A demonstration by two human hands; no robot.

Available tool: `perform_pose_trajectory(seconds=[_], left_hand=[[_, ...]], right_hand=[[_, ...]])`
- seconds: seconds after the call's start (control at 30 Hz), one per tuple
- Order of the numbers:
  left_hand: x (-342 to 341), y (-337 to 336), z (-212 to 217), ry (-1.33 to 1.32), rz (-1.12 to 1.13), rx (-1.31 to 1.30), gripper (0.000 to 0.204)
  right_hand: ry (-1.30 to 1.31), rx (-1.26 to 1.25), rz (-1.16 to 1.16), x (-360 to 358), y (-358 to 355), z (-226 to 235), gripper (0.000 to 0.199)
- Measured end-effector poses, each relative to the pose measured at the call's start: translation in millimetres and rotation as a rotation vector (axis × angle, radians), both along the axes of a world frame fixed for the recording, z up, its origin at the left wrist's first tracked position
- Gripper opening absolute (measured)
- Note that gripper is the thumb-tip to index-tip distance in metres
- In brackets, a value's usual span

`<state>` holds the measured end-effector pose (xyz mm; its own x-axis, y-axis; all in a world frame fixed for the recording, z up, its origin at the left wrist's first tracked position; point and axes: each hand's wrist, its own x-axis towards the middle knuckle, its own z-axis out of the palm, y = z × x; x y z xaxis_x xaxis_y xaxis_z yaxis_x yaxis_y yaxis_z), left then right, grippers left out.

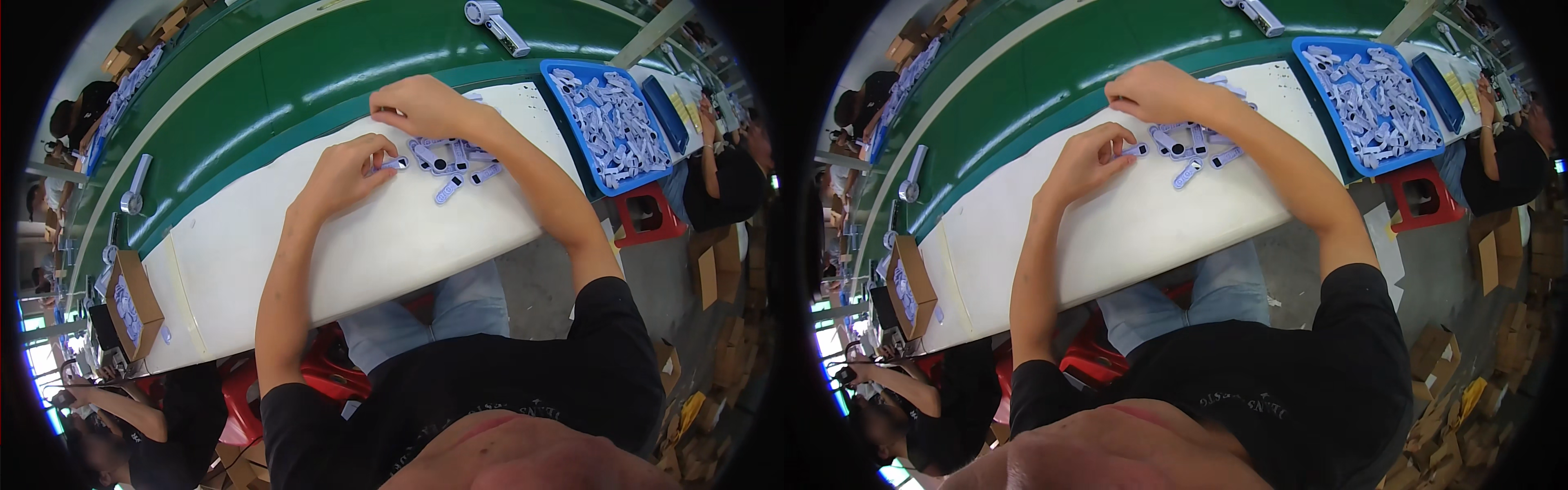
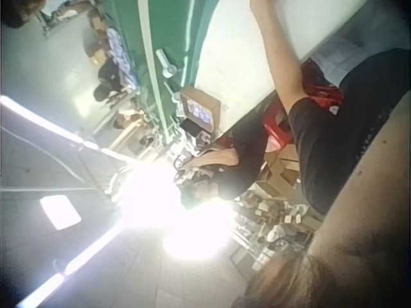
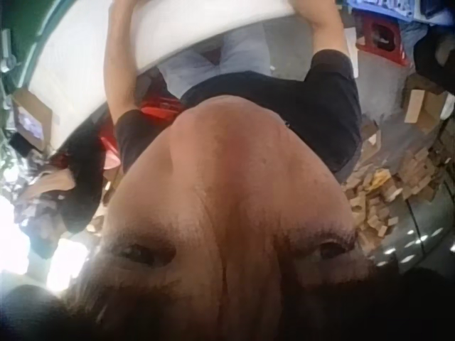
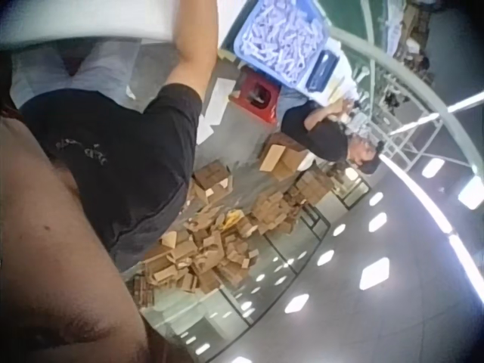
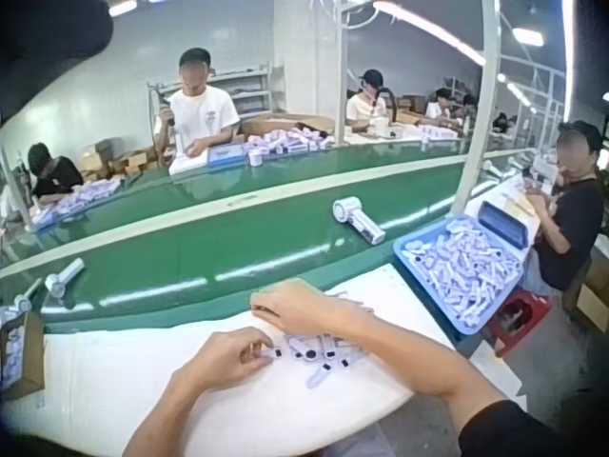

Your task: The person assembles portable mini fans by fitting components and side covers onto the fan bodies and placing the assembled fans onto the conveyor belt.

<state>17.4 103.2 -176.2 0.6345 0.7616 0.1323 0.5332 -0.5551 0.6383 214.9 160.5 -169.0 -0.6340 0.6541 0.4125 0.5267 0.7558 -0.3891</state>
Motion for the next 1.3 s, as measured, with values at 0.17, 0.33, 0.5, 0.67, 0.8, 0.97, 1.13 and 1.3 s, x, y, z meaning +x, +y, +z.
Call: perform_pose_trajectory(seconds=[0.17, 0.33, 0.5, 0.67, 0.8, 0.97, 1.13, 1.3], left_hand=[[-15.0, -0.6, -12.6, -0.039, 0.028, 0.036, 0.022], [-10.6, 6.6, -11.2, -0.141, -0.056, 0.058, 0.015], [-36.0, 25.6, -10.6, -0.194, 0.176, 0.320, 0.015], [-235.9, 116.0, -7.7, 0.257, 1.015, 0.873, 0.024], [-375.2, 121.8, -23.6, 0.831, 1.423, 0.400, 0.072], [-457.4, 113.7, -34.3, 0.480, 1.674, 0.283, 0.105], [-432.1, 126.5, -47.0, 0.236, 1.645, 0.166, 0.094], [-374.7, 107.7, -11.4, -0.400, 1.222, 0.614, 0.071]], right_hand=[[-0.054, 0.003, 0.105, -22.3, 0.5, -12.2, 0.012], [-0.072, -0.113, 0.068, -13.2, -4.0, -0.4, 0.008], [-0.094, -0.139, 0.068, -19.4, -8.5, -0.7, 0.012], [-0.146, -0.207, 0.014, -26.6, -10.6, 14.9, 0.019], [-0.218, -0.210, 0.095, 4.9, -5.3, 27.7, 0.023], [-0.249, -0.253, 0.304, -14.9, -19.9, 35.4, 0.028], [-0.364, -0.342, 0.333, -20.1, -25.8, 24.5, 0.029], [-0.095, -0.377, 0.266, -27.4, -24.0, 18.7, 0.023]])
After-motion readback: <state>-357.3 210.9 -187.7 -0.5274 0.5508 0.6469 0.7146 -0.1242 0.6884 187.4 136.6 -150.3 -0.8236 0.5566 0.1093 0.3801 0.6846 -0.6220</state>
